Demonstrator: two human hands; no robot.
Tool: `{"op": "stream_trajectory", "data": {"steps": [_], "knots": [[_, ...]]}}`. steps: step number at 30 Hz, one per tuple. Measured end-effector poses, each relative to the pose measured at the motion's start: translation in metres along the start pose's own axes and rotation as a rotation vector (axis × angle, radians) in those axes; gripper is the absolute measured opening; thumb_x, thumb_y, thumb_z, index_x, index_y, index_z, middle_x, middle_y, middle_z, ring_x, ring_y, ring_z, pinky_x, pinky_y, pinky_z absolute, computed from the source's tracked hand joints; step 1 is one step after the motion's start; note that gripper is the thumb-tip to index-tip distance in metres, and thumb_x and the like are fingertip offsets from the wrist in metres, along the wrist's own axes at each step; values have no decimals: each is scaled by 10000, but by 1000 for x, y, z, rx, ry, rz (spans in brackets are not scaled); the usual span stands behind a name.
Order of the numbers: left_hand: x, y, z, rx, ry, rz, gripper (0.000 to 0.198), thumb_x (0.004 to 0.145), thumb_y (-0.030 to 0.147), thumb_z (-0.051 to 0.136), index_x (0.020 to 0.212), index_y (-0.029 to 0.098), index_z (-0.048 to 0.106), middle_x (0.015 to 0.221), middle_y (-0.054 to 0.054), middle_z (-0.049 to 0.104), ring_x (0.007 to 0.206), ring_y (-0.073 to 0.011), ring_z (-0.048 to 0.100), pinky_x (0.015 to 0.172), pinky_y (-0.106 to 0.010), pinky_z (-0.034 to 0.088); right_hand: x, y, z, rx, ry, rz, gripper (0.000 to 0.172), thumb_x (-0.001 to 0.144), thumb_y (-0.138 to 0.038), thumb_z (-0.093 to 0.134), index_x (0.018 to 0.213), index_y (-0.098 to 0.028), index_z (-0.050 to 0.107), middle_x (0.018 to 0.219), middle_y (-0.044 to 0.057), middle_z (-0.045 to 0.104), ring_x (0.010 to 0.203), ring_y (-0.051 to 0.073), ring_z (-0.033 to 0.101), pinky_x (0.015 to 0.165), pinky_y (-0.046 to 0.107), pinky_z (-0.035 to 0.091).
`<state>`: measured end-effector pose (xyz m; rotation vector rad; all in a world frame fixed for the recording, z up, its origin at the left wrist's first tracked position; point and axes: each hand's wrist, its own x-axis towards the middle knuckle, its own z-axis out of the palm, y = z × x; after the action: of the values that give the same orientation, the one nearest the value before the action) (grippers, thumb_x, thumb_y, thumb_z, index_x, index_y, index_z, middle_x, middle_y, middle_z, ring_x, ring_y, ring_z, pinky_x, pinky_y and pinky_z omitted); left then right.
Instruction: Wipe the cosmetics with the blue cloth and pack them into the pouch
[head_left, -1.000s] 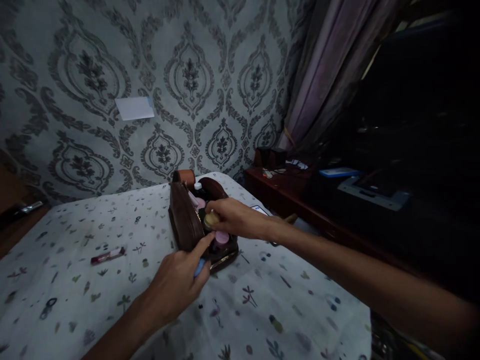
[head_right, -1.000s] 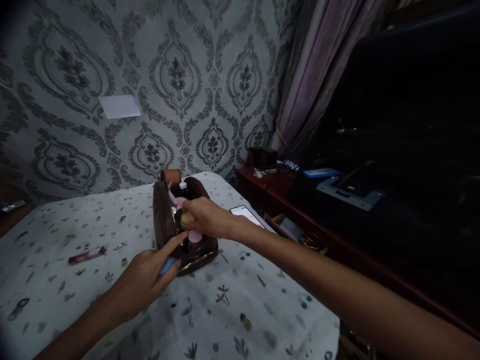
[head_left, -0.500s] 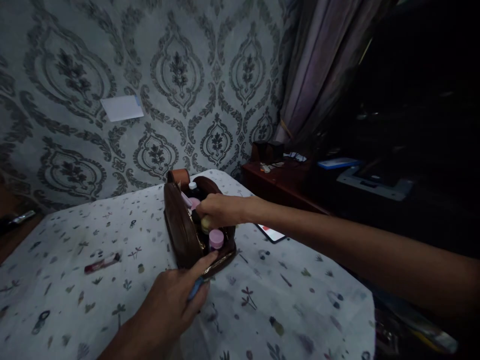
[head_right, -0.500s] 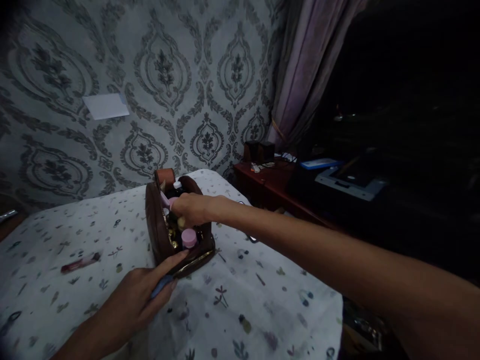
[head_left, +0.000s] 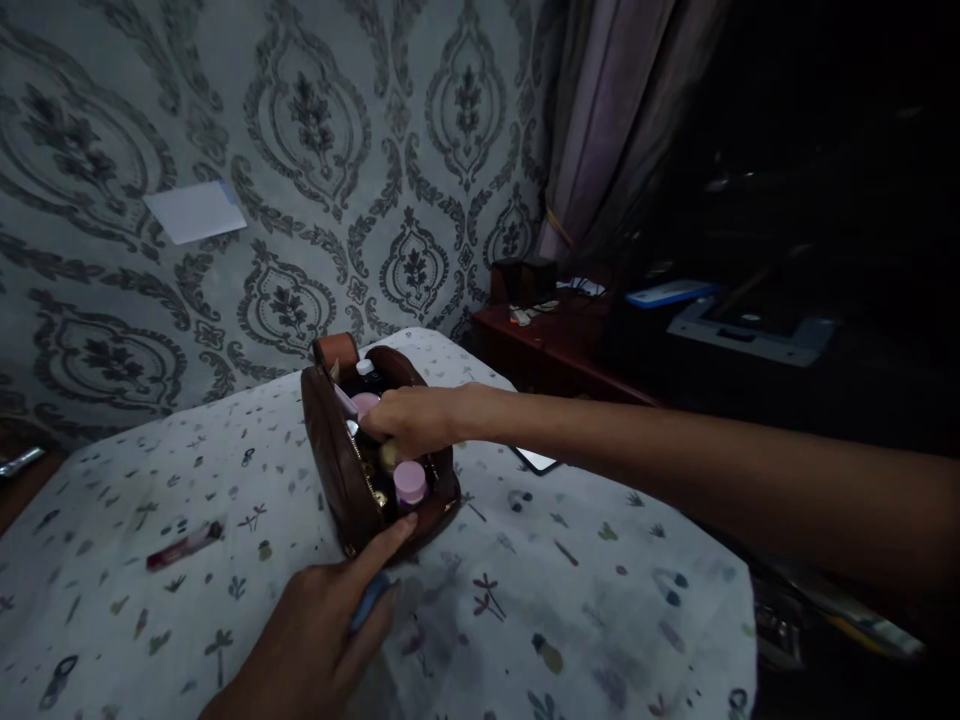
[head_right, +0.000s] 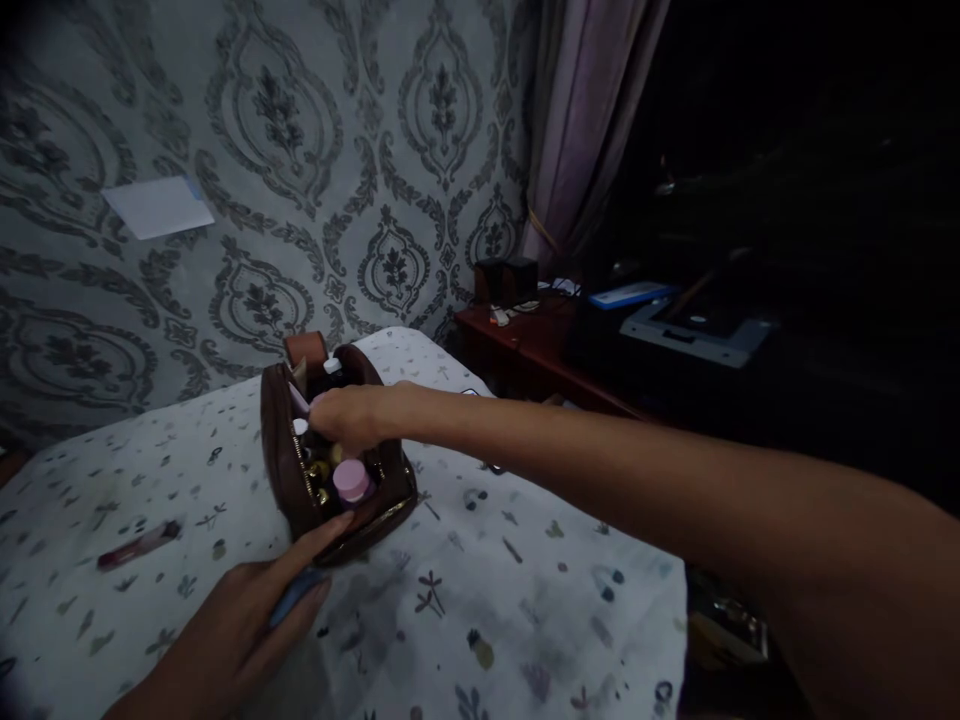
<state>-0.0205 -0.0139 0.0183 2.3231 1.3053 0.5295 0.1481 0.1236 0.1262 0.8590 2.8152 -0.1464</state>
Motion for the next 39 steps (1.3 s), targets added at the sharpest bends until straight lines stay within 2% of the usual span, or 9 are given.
{"op": "stream_trajectory", "data": {"steps": [5, 9, 12, 18, 24, 27, 30, 35, 39], "knots": [[2, 2, -2, 6, 0, 6, 490, 978, 346, 438, 1463, 300, 486, 928, -45, 796, 699, -187, 753, 635, -250, 585, -4, 12, 0, 103, -4, -71, 131, 795, -104, 692, 913, -94, 748, 745, 38, 698, 634, 133, 551, 602, 259, 353], [4, 1, -3, -1, 1, 6, 475, 976, 325, 446, 1446, 298, 505, 933, -40, 793, 664, -166, 739, 621, -235, 574, -15, 18, 6, 192, 162, -97, 225, 781, 4, 627, 943, -113, 730, 698, -10, 648, 602, 104, 473, 608, 258, 306], [5, 3, -5, -4, 13, -4, 448, 980, 330, 433, 1411, 280, 546, 803, -15, 766, 574, -146, 687, 559, -208, 531, -26, 15, 13, 240, 254, -58, 216, 816, -15, 591, 948, -142, 705, 654, -32, 589, 576, 100, 442, 570, 253, 266], [5, 6, -5, -6, 20, -6, 475, 977, 297, 420, 1442, 236, 497, 789, -4, 718, 589, -126, 626, 592, -188, 481, -44, 6, 33, 360, 451, 62, 172, 906, -143, 562, 1009, -184, 693, 718, -7, 636, 654, 125, 549, 608, 234, 295], [-12, 5, 6, 99, 83, -2, 557, 967, 315, 457, 1503, 187, 375, 566, 67, 537, 478, -132, 522, 518, -198, 413, -41, -2, 42, 298, 450, 147, 175, 933, -158, 525, 976, -172, 694, 862, 59, 698, 810, 187, 631, 698, 257, 378], [-26, 2, 10, 144, 149, 55, 497, 976, 313, 457, 1456, 187, 424, 585, 55, 576, 485, -134, 548, 524, -201, 420, -39, -8, 45, 283, 529, 166, 229, 976, -172, 462, 1057, -163, 675, 922, 84, 701, 859, 202, 637, 750, 288, 424], [-39, -9, 10, 180, 202, 73, 418, 985, 293, 437, 1385, 186, 488, 699, 6, 694, 515, -134, 608, 549, -205, 453, -38, -19, 57, 315, 707, 117, 207, 971, -174, 472, 1032, -165, 670, 901, 78, 698, 872, 205, 632, 783, 314, 470], [-56, -44, 8, 268, 297, -48, 308, 992, 308, 406, 1188, 180, 606, 846, -61, 752, 662, -190, 709, 627, -259, 536, -27, -50, 95, 257, 1002, -144, 168, 946, -148, 503, 969, -193, 663, 1041, 113, 691, 1070, 247, 601, 929, 419, 516], [-67, -75, 8, 342, 379, -140, 303, 986, 317, 412, 1138, 178, 634, 982, -94, 766, 817, -226, 743, 712, -309, 578, -15, -73, 123, 132, 1166, -113, 156, 918, -114, 540, 986, -186, 661, 1219, 166, 621, 1240, 308, 528, 986, 523, 497]]}}
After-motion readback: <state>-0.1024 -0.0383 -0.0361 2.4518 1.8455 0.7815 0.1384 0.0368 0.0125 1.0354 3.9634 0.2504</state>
